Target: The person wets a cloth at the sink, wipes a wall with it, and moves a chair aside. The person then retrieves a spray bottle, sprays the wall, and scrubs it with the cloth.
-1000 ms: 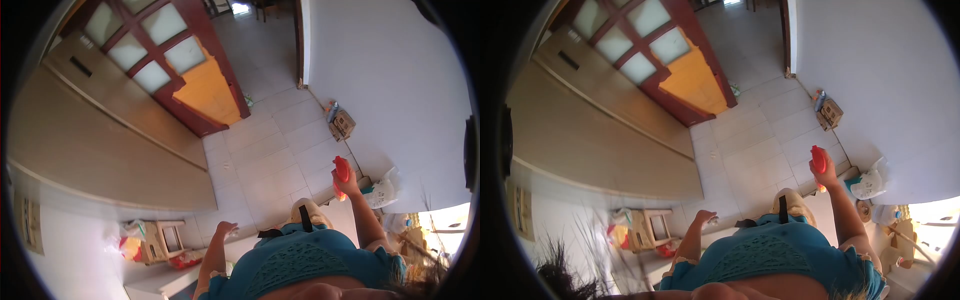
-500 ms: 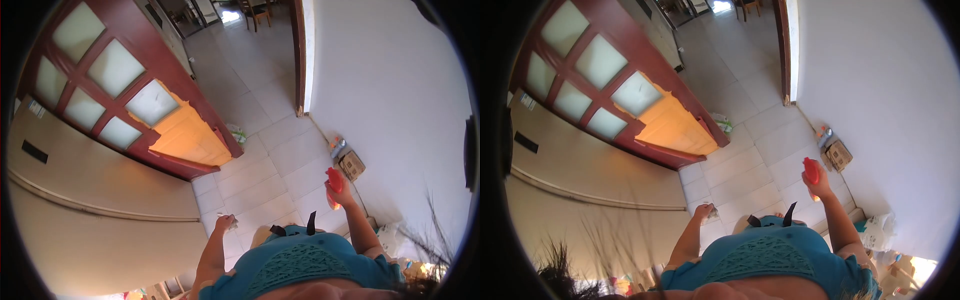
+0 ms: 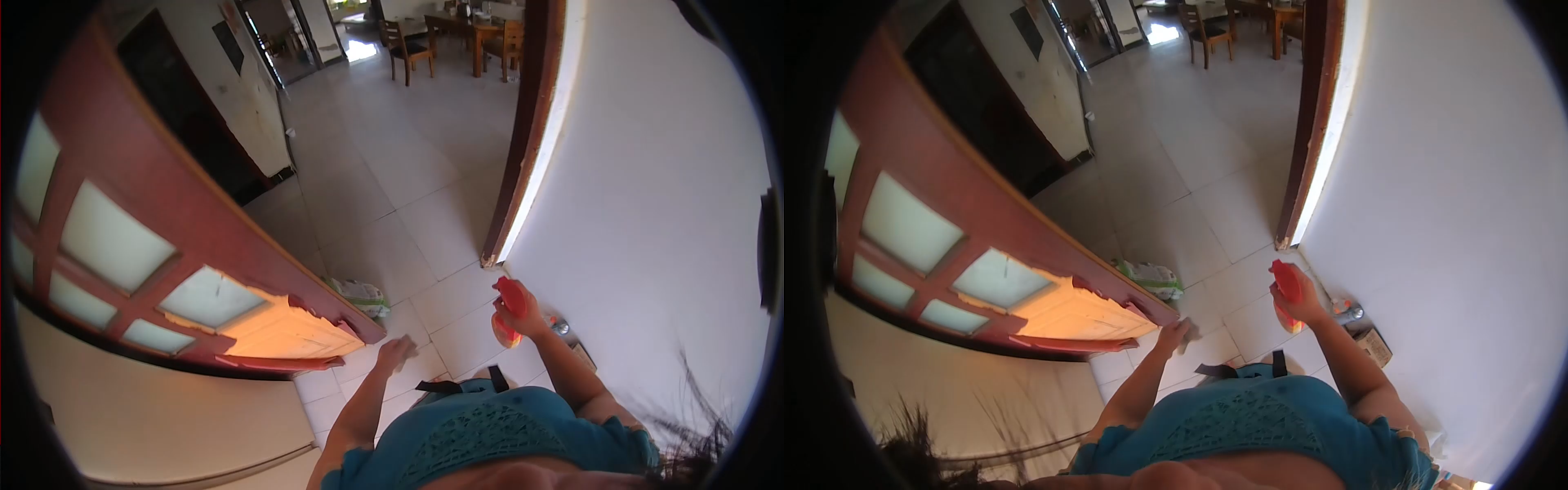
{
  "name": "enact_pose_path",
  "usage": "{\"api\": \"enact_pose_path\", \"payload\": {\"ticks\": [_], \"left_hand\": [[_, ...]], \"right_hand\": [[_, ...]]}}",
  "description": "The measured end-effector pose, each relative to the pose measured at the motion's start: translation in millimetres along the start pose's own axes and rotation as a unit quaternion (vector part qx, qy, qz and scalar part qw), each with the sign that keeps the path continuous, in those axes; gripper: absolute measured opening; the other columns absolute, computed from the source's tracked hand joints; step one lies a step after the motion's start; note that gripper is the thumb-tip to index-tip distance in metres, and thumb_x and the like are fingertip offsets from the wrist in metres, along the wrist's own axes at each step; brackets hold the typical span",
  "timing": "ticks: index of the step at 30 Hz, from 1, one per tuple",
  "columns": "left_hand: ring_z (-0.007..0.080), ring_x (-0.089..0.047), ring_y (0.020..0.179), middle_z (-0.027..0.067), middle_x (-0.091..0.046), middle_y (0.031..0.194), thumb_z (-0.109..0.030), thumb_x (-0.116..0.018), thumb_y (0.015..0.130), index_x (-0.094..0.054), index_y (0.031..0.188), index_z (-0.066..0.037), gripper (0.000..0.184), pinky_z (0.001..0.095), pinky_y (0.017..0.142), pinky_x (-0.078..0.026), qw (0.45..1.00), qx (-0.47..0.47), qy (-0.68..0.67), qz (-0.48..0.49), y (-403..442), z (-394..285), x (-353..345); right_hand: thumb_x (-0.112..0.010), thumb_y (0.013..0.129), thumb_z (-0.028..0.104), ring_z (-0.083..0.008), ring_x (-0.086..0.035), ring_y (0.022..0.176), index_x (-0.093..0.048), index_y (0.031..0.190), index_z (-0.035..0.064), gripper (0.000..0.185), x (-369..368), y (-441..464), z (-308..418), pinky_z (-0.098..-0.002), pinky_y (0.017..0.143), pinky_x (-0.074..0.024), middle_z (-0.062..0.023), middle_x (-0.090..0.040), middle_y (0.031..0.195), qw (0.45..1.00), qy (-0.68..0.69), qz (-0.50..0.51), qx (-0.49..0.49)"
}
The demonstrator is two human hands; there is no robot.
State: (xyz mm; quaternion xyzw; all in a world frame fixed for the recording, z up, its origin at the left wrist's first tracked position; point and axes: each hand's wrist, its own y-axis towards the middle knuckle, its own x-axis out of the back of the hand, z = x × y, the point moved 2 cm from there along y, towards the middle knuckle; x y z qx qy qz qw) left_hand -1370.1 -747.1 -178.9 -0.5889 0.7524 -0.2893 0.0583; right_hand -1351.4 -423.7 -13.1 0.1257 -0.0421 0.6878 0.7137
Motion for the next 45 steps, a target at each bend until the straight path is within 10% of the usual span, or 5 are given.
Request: {"api": "enact_pose_path", "payload": {"ticks": [10,35,45], "left_hand": [[0.0107,-0.056,0.077,0.0032,-0.061,0.087,-0.026,-0.059,0.084,-0.060,0.100,-0.002,0.029,0.0251,0.070,-0.045,0.958,-0.057,-0.278,-0.049,228,-141,6],[0.0103,-0.055,0.070,0.0038,-0.061,0.081,-0.021,-0.060,0.080,-0.062,0.096,-0.001,0.025,0.0234,0.063,-0.045,0.956,0.049,-0.223,-0.183,728,-344,305],[0.0143,-0.055,0.062,0.0055,-0.059,0.076,-0.015,-0.062,0.079,-0.060,0.085,0.000,0.017,0.0263,0.060,-0.047,0.911,0.175,-0.263,-0.267,912,-329,451]], "right_hand": [[-0.063,0.072,0.002,-0.0140,-0.058,0.080,-0.051,0.108,0.0041,0.037,-26,281,-77,-0.0271,0.074,-0.0462,-0.0058,-0.059,0.092,0.991,0.119,0.061,0.022],[-0.060,0.071,0.003,-0.0169,-0.057,0.079,-0.052,0.108,0.0022,0.038,-43,917,-159,-0.0285,0.074,-0.0464,-0.0072,-0.059,0.097,0.998,-0.062,-0.033,-0.001],[-0.062,0.072,0.007,-0.0180,-0.056,0.080,-0.054,0.103,0.0031,0.032,-70,1206,-214,-0.0302,0.073,-0.0453,-0.0084,-0.058,0.089,0.996,-0.076,-0.049,-0.024]]}}
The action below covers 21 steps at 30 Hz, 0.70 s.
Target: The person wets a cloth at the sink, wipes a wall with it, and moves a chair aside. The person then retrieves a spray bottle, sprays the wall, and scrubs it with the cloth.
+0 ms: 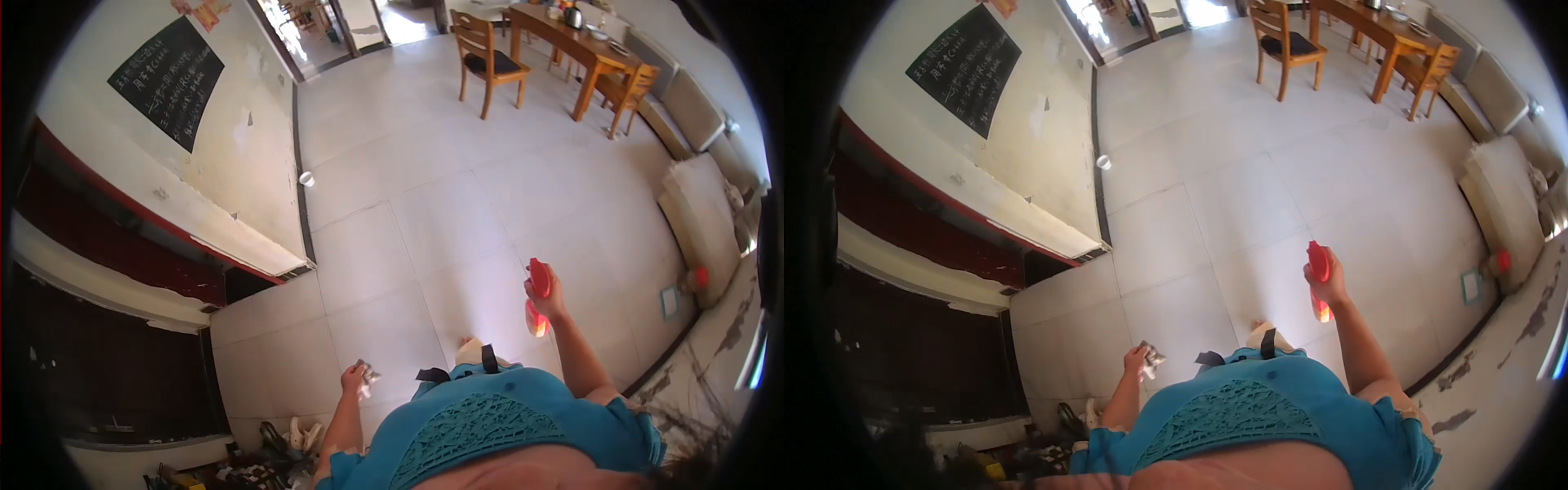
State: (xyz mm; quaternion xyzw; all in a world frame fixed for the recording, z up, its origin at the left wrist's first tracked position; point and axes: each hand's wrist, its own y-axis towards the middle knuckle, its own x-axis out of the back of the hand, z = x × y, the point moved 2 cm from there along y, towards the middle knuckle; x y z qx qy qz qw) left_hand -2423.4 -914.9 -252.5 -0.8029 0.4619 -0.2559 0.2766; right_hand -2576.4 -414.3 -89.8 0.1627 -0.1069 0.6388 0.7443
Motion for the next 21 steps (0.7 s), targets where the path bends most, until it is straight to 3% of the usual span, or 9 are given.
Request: {"api": "enact_pose_path", "payload": {"ticks": [6,10,11,14,15,18,19,21], "left_hand": [[0.0148,-0.056,0.063,0.0056,-0.059,0.075,-0.013,-0.064,0.077,-0.060,0.086,0.000,0.016,0.0276,0.056,-0.047,0.996,-0.016,-0.056,-0.069,70,-84,-5],[0.0142,-0.055,0.060,0.0049,-0.059,0.071,-0.012,-0.063,0.076,-0.060,0.083,-0.001,0.013,0.0291,0.054,-0.047,0.997,0.017,-0.024,-0.073,148,-143,-25],[0.0147,-0.054,0.056,0.0048,-0.058,0.069,-0.012,-0.062,0.077,-0.060,0.079,-0.002,0.011,0.0300,0.050,-0.046,0.999,0.006,-0.035,-0.032,170,-160,-30],[0.0149,-0.054,0.054,0.0049,-0.057,0.067,-0.013,-0.061,0.077,-0.060,0.076,-0.003,0.011,0.0314,0.047,-0.046,0.990,0.123,-0.032,-0.057,245,-235,-63],[0.0143,-0.056,0.058,0.0049,-0.057,0.066,-0.015,-0.061,0.077,-0.059,0.076,-0.002,0.013,0.0319,0.049,-0.047,0.996,0.065,0.050,-0.026,280,-246,-65],[0.0137,-0.057,0.062,0.0048,-0.059,0.069,-0.018,-0.060,0.077,-0.061,0.079,-0.001,0.018,0.0297,0.053,-0.048,0.999,0.000,-0.013,0.034,343,-338,-109],[0.0135,-0.058,0.064,0.0049,-0.060,0.070,-0.020,-0.060,0.077,-0.062,0.082,0.000,0.020,0.0285,0.055,-0.047,0.998,-0.025,0.034,0.042,377,-358,-119],[0.0130,-0.058,0.066,0.0050,-0.061,0.071,-0.021,-0.060,0.077,-0.063,0.085,0.000,0.023,0.0270,0.057,-0.047,0.990,-0.066,0.105,0.066,441,-411,-148]], "right_hand": [[-0.063,0.072,0.007,-0.0171,-0.055,0.086,-0.052,0.107,0.0031,0.037,-100,203,43,-0.0285,0.077,-0.0441,-0.0078,-0.057,0.095,0.988,0.064,0.120,0.078],[-0.062,0.073,0.007,-0.0159,-0.054,0.089,-0.051,0.109,0.0025,0.038,-171,306,53,-0.0286,0.080,-0.0438,-0.0076,-0.058,0.100,0.983,0.106,0.123,0.088],[-0.062,0.074,0.007,-0.0155,-0.054,0.089,-0.050,0.109,0.0024,0.038,-185,323,44,-0.0288,0.080,-0.0438,-0.0076,-0.058,0.101,0.983,0.127,0.110,0.071],[-0.062,0.074,0.005,-0.0141,-0.054,0.089,-0.048,0.113,0.0018,0.041,-203,401,27,-0.0278,0.080,-0.0444,-0.0077,-0.058,0.104,0.993,0.081,0.079,0.038],[-0.061,0.074,0.004,-0.0137,-0.054,0.088,-0.049,0.112,0.0018,0.041,-204,411,32,-0.0270,0.079,-0.0448,-0.0073,-0.058,0.103,0.996,0.062,0.070,0.007],[-0.061,0.073,-0.001,-0.0103,-0.054,0.077,-0.049,0.112,0.0034,0.042,-200,484,11,-0.0260,0.071,-0.0468,-0.0050,-0.058,0.104,1.000,-0.005,0.016,0.027],[-0.060,0.073,-0.001,-0.0106,-0.054,0.078,-0.050,0.111,0.0031,0.039,-200,506,26,-0.0254,0.071,-0.0467,-0.0047,-0.058,0.101,1.000,-0.001,0.004,-0.012],[-0.059,0.073,0.001,-0.0124,-0.056,0.079,-0.050,0.113,0.0034,0.041,-200,552,14,-0.0262,0.071,-0.0474,-0.0063,-0.058,0.104,0.999,-0.024,-0.033,0.001]]}}
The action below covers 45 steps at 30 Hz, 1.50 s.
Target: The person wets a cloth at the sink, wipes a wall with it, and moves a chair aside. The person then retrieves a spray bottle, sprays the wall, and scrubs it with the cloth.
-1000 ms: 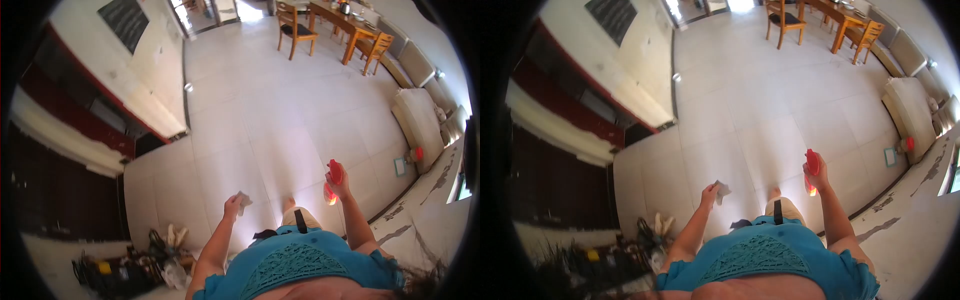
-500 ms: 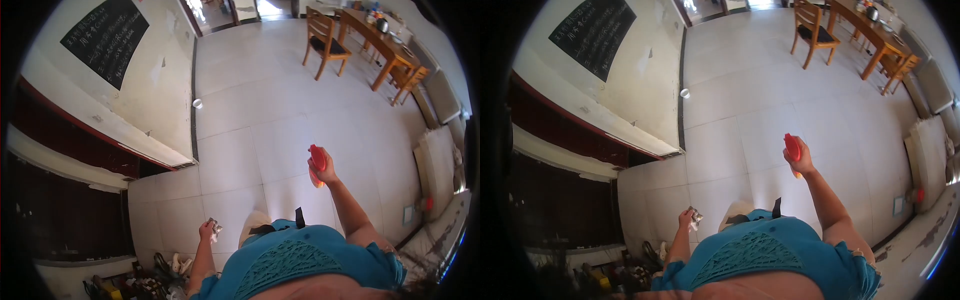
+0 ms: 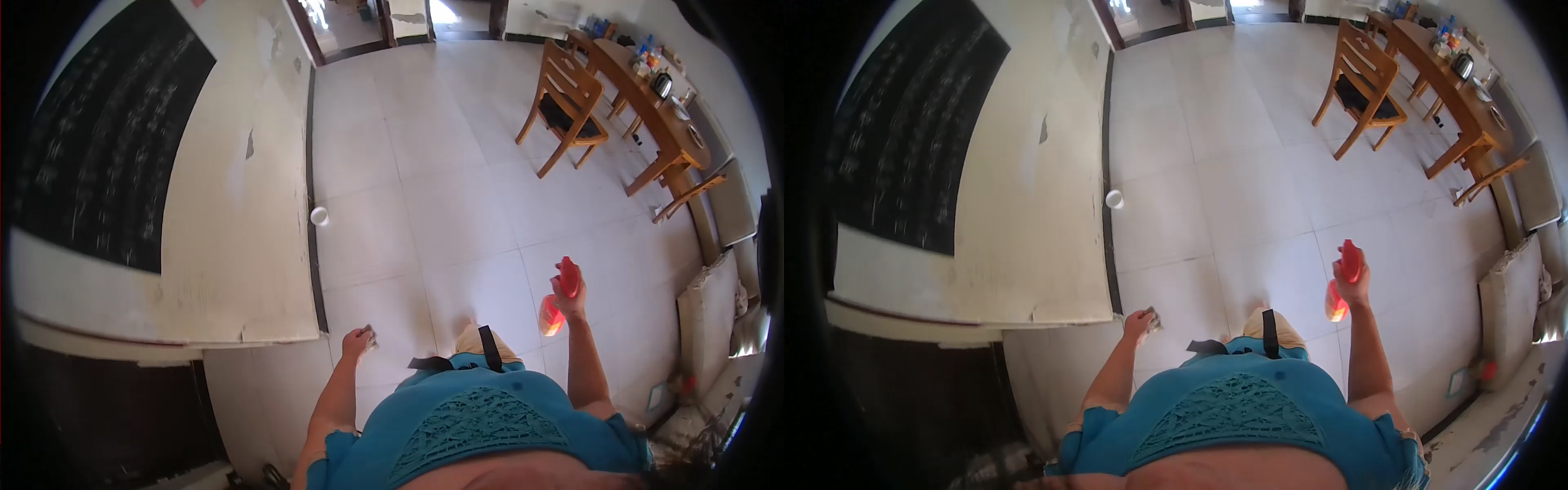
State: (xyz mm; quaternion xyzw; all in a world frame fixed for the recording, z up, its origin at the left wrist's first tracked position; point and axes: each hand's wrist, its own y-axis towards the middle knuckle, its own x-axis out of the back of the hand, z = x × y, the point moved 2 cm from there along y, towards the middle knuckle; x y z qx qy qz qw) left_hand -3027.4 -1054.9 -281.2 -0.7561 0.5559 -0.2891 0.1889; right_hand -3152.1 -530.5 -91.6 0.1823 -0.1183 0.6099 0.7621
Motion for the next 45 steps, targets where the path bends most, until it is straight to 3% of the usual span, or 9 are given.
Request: {"api": "enact_pose_path", "payload": {"ticks": [5,12,15,23,26,28,37,40,45], "left_hand": [[0.0116,-0.056,0.065,0.0044,-0.060,0.071,-0.022,-0.061,0.076,-0.065,0.089,-0.002,0.024,0.0265,0.058,-0.046,0.984,-0.109,0.141,0.004,109,-139,-29],[0.0125,-0.057,0.064,0.0051,-0.061,0.073,-0.022,-0.062,0.077,-0.064,0.090,-0.001,0.024,0.0272,0.056,-0.047,0.990,-0.035,0.131,-0.048,242,-244,-3],[0.0130,-0.058,0.065,0.0061,-0.062,0.074,-0.018,-0.060,0.077,-0.063,0.089,0.001,0.022,0.0278,0.057,-0.049,0.995,0.014,-0.096,-0.019,281,-267,5],[0.0146,-0.060,0.068,0.0073,-0.064,0.075,-0.027,-0.064,0.074,-0.065,0.082,-0.001,0.027,0.0297,0.064,-0.048,0.984,0.004,0.169,-0.054,496,-368,37],[0.0140,-0.059,0.069,0.0068,-0.062,0.077,-0.019,-0.059,0.082,-0.062,0.090,0.003,0.024,0.0283,0.060,-0.048,0.985,0.023,-0.164,0.044,580,-457,17],[0.0137,-0.059,0.070,0.0069,-0.062,0.080,-0.019,-0.058,0.082,-0.061,0.094,0.003,0.025,0.0282,0.063,-0.049,0.995,-0.042,0.082,0.026,606,-576,4],[0.0108,-0.056,0.079,0.0044,-0.062,0.091,-0.018,-0.055,0.085,-0.059,0.109,-0.002,0.030,0.0242,0.072,-0.046,0.958,-0.156,-0.040,0.237,802,-875,-109],[0.0164,-0.061,0.076,0.0089,-0.062,0.093,-0.013,-0.052,0.088,-0.055,0.111,0.001,0.027,0.0272,0.068,-0.050,0.932,-0.186,-0.138,0.279,851,-950,-129],[0.0212,-0.063,0.076,0.0101,-0.062,0.092,-0.013,-0.049,0.089,-0.054,0.104,0.002,0.021,0.0301,0.072,-0.051,0.933,-0.208,-0.181,0.233,933,-1055,-118]], "right_hand": [[-0.060,0.072,0.001,-0.0153,-0.057,0.081,-0.047,0.117,0.0038,0.047,-34,101,-20,-0.0281,0.071,-0.0491,-0.0082,-0.057,0.107,0.997,-0.046,-0.049,-0.025],[-0.060,0.074,0.002,-0.0170,-0.054,0.094,-0.050,0.113,0.0033,0.041,-185,335,0,-0.0288,0.081,-0.0449,-0.0079,-0.057,0.104,0.996,0.081,0.047,0.004],[-0.061,0.075,0.003,-0.0162,-0.053,0.096,-0.050,0.111,0.0032,0.039,-262,430,51,-0.0286,0.083,-0.0438,-0.0073,-0.057,0.104,0.982,0.067,0.154,0.081],[-0.059,0.074,0.002,-0.0106,-0.055,0.078,-0.050,0.109,0.0035,0.036,-440,634,95,-0.0261,0.074,-0.0465,-0.0039,-0.056,0.100,0.960,0.193,0.192,0.062],[-0.058,0.070,-0.003,-0.0138,-0.056,0.085,-0.049,0.112,0.0034,0.043,-468,706,129,-0.0282,0.076,-0.0469,-0.0059,-0.056,0.102,0.962,0.135,0.236,0.038],[-0.057,0.067,-0.006,-0.0159,-0.056,0.088,-0.049,0.114,0.0036,0.048,-482,744,134,-0.0296,0.077,-0.0468,-0.0066,-0.056,0.104,0.954,0.157,0.253,0.026],[-0.061,0.068,-0.006,-0.0210,-0.054,0.099,-0.044,0.122,0.0028,0.058,-593,965,156,-0.0340,0.084,-0.0453,-0.0120,-0.034,0.135,0.854,0.260,0.444,0.074],[-0.069,0.070,0.007,-0.0202,-0.055,0.100,-0.043,0.123,0.0028,0.060,-644,1047,158,-0.0332,0.083,-0.0470,-0.0119,-0.040,0.130,0.809,0.309,0.496,0.066],[-0.066,0.067,0.001,-0.0211,-0.051,0.105,-0.042,0.123,0.0028,0.061,-712,1185,187,-0.0337,0.087,-0.0445,-0.0092,-0.044,0.121,0.779,0.307,0.546,0.029]]}}
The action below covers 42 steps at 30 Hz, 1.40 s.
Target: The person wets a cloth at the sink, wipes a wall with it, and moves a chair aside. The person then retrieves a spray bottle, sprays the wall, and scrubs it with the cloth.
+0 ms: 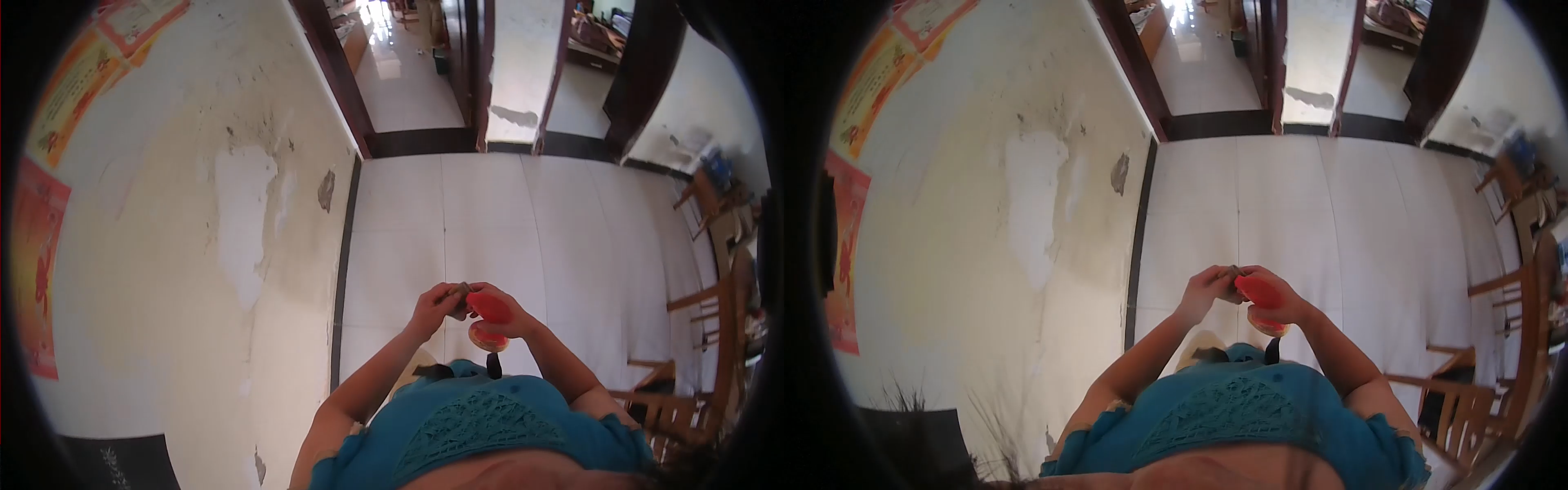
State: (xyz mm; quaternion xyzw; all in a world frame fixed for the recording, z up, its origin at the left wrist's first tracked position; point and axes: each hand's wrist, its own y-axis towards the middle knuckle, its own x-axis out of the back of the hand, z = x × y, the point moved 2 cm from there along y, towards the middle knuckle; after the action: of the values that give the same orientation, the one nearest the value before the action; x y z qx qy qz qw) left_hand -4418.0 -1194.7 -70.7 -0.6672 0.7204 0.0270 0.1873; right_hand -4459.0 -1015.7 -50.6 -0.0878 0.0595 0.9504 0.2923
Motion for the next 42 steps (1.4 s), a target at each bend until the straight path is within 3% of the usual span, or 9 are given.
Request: {"api": "enact_pose_path", "payload": {"ticks": [5,11,17,22,25,27,29,30,42], "left_hand": [[0.0114,-0.056,0.075,0.0038,-0.059,0.081,-0.012,-0.056,0.086,-0.057,0.094,0.000,0.015,0.0253,0.068,-0.047,0.990,-0.053,0.101,-0.078,116,-29,64],[0.0111,-0.056,0.076,0.0022,-0.059,0.079,-0.013,-0.060,0.083,-0.058,0.093,-0.001,0.015,0.0245,0.069,-0.045,0.990,0.084,0.111,-0.016,274,-94,138],[0.0131,-0.055,0.085,0.0046,-0.059,0.093,-0.014,-0.060,0.083,-0.059,0.095,-0.001,0.017,0.0257,0.073,-0.045,0.983,0.001,0.182,0.033,440,-146,196],[0.0164,-0.054,0.097,0.0096,-0.058,0.100,-0.012,-0.062,0.080,-0.060,0.100,-0.001,0.023,0.0273,0.083,-0.043,0.959,-0.057,0.273,-0.038,577,-148,260],[0.0262,-0.052,0.106,0.0150,-0.050,0.122,-0.032,-0.046,0.089,-0.057,0.110,-0.003,0.038,0.0350,0.094,-0.037,0.933,0.164,0.316,-0.056,633,-67,352],[0.0326,-0.043,0.117,0.0170,-0.044,0.130,-0.051,-0.044,0.086,-0.043,0.126,-0.003,0.063,0.0428,0.095,-0.037,0.844,0.359,0.399,0.019,642,-29,397],[0.0425,-0.038,0.116,0.0168,-0.038,0.133,-0.067,-0.054,0.071,-0.038,0.131,-0.007,0.087,0.0585,0.067,-0.046,0.815,0.534,0.208,-0.092,633,-4,419],[0.0375,-0.052,0.105,0.0185,-0.051,0.122,-0.055,-0.061,0.070,-0.053,0.118,-0.006,0.069,0.0510,0.069,-0.048,0.785,0.575,0.191,-0.129,633,36,443],[0.0345,-0.059,0.093,0.0198,-0.059,0.105,-0.042,-0.064,0.066,-0.063,0.100,-0.004,0.050,0.0428,0.070,-0.049,0.746,0.457,0.473,0.108,938,-34,617]], "right_hand": [[-0.064,0.064,-0.002,-0.0204,-0.052,0.099,-0.052,0.110,0.0017,0.048,91,126,14,-0.0327,0.084,-0.0444,-0.0091,-0.051,0.107,0.985,-0.156,0.002,0.069],[-0.067,0.060,0.000,-0.0223,-0.053,0.095,-0.055,0.105,0.0021,0.046,199,263,39,-0.0328,0.082,-0.0444,-0.0101,-0.053,0.105,0.982,-0.171,-0.064,0.049],[-0.066,0.059,0.000,-0.0247,-0.052,0.099,-0.056,0.105,0.0030,0.047,306,390,63,-0.0330,0.083,-0.0437,-0.0107,-0.053,0.108,0.972,-0.201,-0.095,0.079],[-0.067,0.061,0.002,-0.0248,-0.052,0.099,-0.055,0.106,0.0030,0.047,410,499,60,-0.0322,0.082,-0.0435,-0.0111,-0.052,0.107,0.978,-0.185,-0.075,0.064],[-0.067,0.060,0.003,-0.0253,-0.052,0.099,-0.055,0.106,0.0030,0.048,484,574,62,-0.0333,0.084,-0.0426,-0.0117,-0.052,0.108,0.974,-0.183,-0.044,0.125],[-0.066,0.061,0.004,-0.0255,-0.051,0.099,-0.055,0.106,0.0034,0.047,525,625,75,-0.0337,0.085,-0.0419,-0.0114,-0.052,0.108,0.969,-0.197,-0.033,0.145],[-0.066,0.061,0.004,-0.0255,-0.051,0.100,-0.055,0.107,0.0040,0.048,561,677,84,-0.0336,0.085,-0.0418,-0.0115,-0.051,0.108,0.978,-0.164,-0.029,0.123],[-0.066,0.061,0.004,-0.0255,-0.051,0.101,-0.055,0.108,0.0043,0.048,580,705,87,-0.0335,0.085,-0.0417,-0.0116,-0.051,0.108,0.982,-0.149,-0.025,0.114],[-0.064,0.061,-0.003,-0.0206,-0.052,0.097,-0.055,0.104,0.0015,0.045,752,1021,114,-0.0310,0.082,-0.0438,-0.0092,-0.052,0.107,0.971,-0.208,-0.049,0.105]]}}
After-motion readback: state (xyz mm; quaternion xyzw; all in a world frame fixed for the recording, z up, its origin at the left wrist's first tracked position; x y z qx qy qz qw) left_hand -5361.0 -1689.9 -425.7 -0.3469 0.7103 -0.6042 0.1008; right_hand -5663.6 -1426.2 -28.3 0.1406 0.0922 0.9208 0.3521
